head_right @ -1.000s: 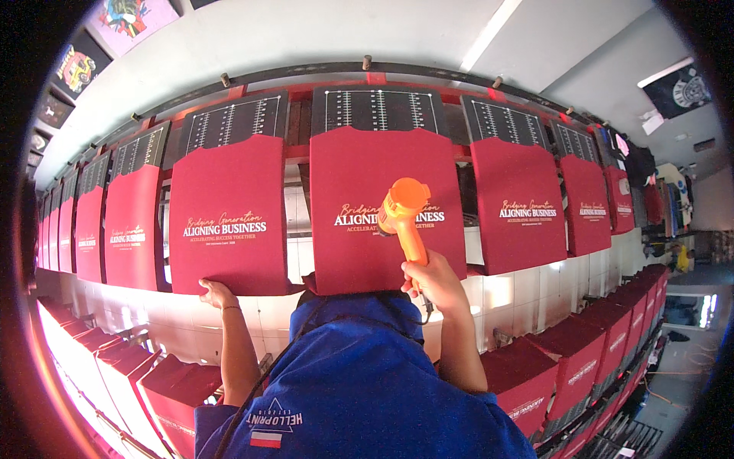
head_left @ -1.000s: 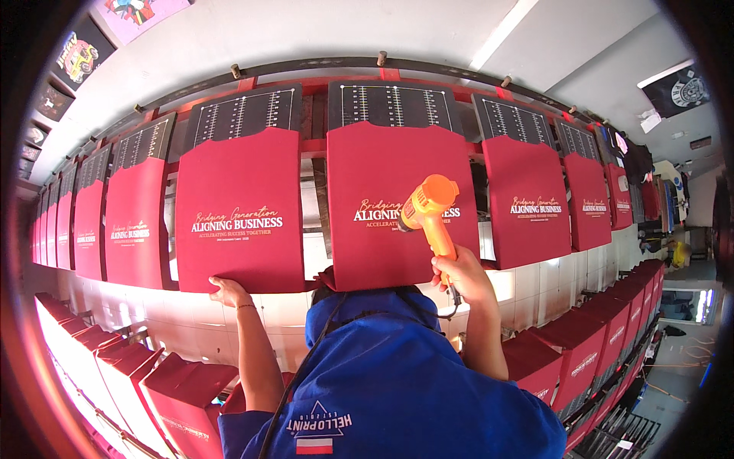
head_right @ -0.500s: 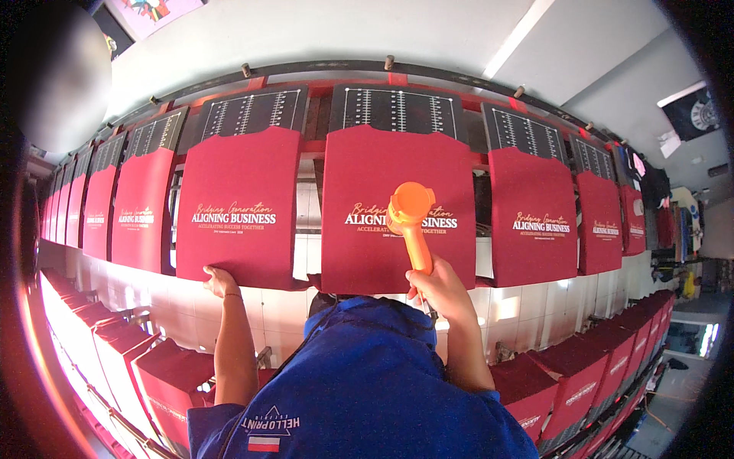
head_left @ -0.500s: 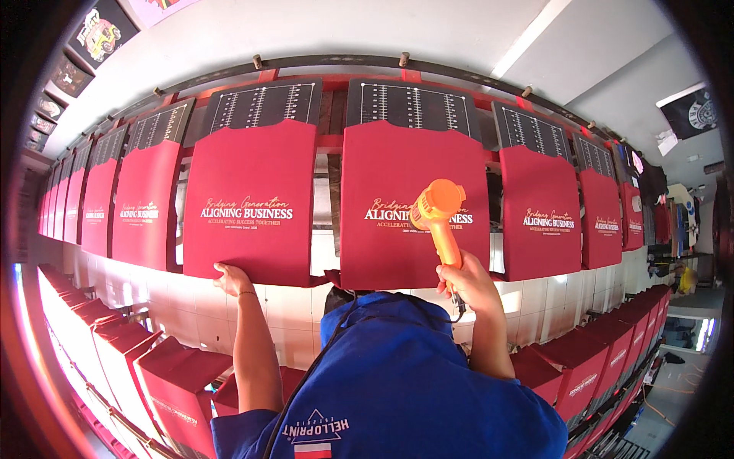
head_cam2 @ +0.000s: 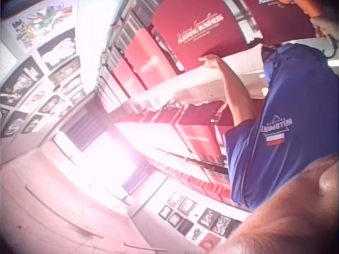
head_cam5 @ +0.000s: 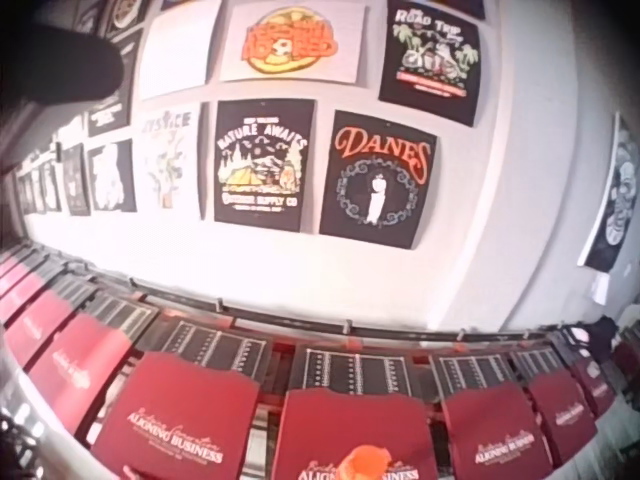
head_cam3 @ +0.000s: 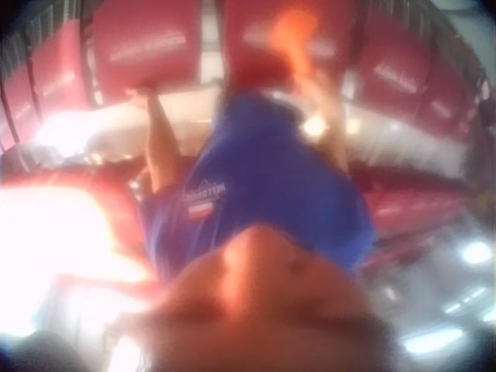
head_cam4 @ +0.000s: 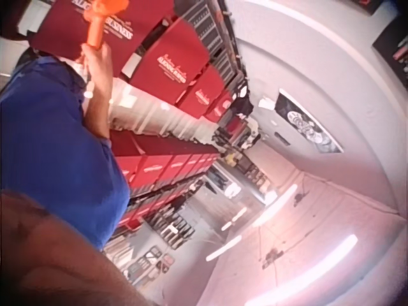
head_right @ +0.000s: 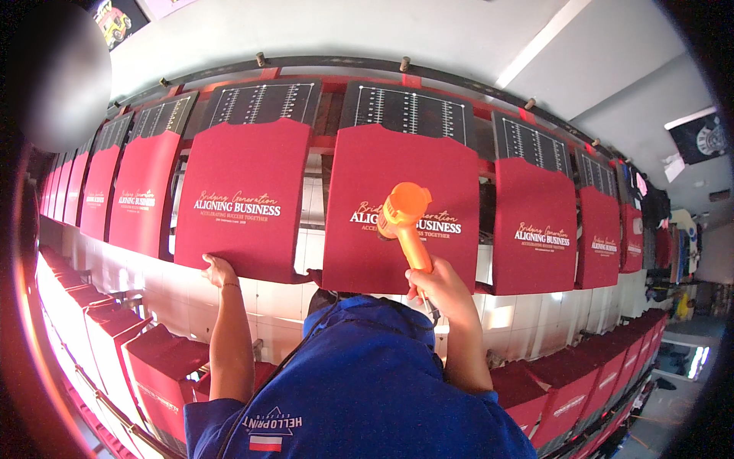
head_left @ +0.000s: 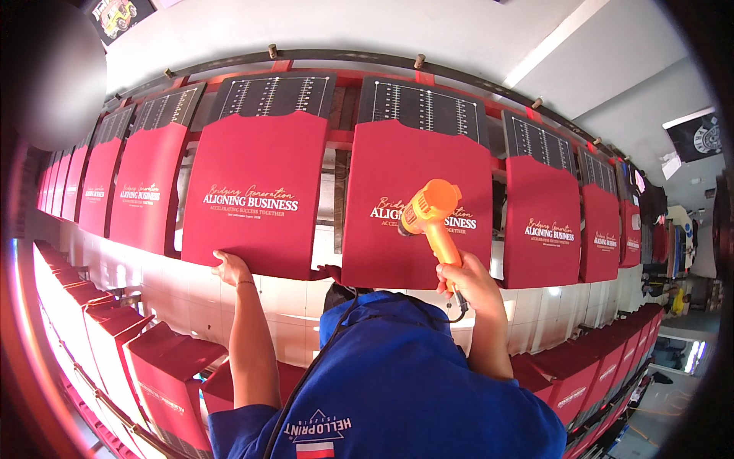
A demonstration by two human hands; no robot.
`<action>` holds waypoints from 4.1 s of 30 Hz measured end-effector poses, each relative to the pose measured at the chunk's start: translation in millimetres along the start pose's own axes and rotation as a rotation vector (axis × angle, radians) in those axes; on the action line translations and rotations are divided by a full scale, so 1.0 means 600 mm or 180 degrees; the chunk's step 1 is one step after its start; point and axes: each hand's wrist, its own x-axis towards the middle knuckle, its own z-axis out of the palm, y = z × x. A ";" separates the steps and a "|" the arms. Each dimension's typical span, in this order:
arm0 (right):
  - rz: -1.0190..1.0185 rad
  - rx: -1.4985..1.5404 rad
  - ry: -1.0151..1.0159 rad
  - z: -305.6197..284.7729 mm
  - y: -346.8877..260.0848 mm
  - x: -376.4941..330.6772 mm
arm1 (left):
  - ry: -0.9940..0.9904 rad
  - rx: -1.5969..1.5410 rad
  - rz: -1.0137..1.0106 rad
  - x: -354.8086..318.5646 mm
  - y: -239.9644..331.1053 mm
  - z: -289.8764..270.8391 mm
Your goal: The person uses a heat gun to dry ink on a series of maroon shirts arranged on a printing press, moving from one shirt to the next and smoothing the fabric by hand.
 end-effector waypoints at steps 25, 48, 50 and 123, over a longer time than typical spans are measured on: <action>-0.0097 -0.0188 -0.0193 0.034 -0.010 0.020 | 0.0037 -0.0032 0.0110 0.018 -0.019 0.019; -0.0005 -0.0102 -0.0267 0.064 -0.027 0.021 | 0.0016 -0.0599 0.0066 0.001 -0.011 0.002; 0.0054 -0.0030 -0.0233 0.067 -0.028 0.022 | -0.0053 -0.0783 0.0228 0.007 -0.012 0.000; -0.0321 -0.0726 -0.0811 0.752 -0.183 0.331 | 0.0957 0.0825 -0.0552 0.623 0.228 -0.019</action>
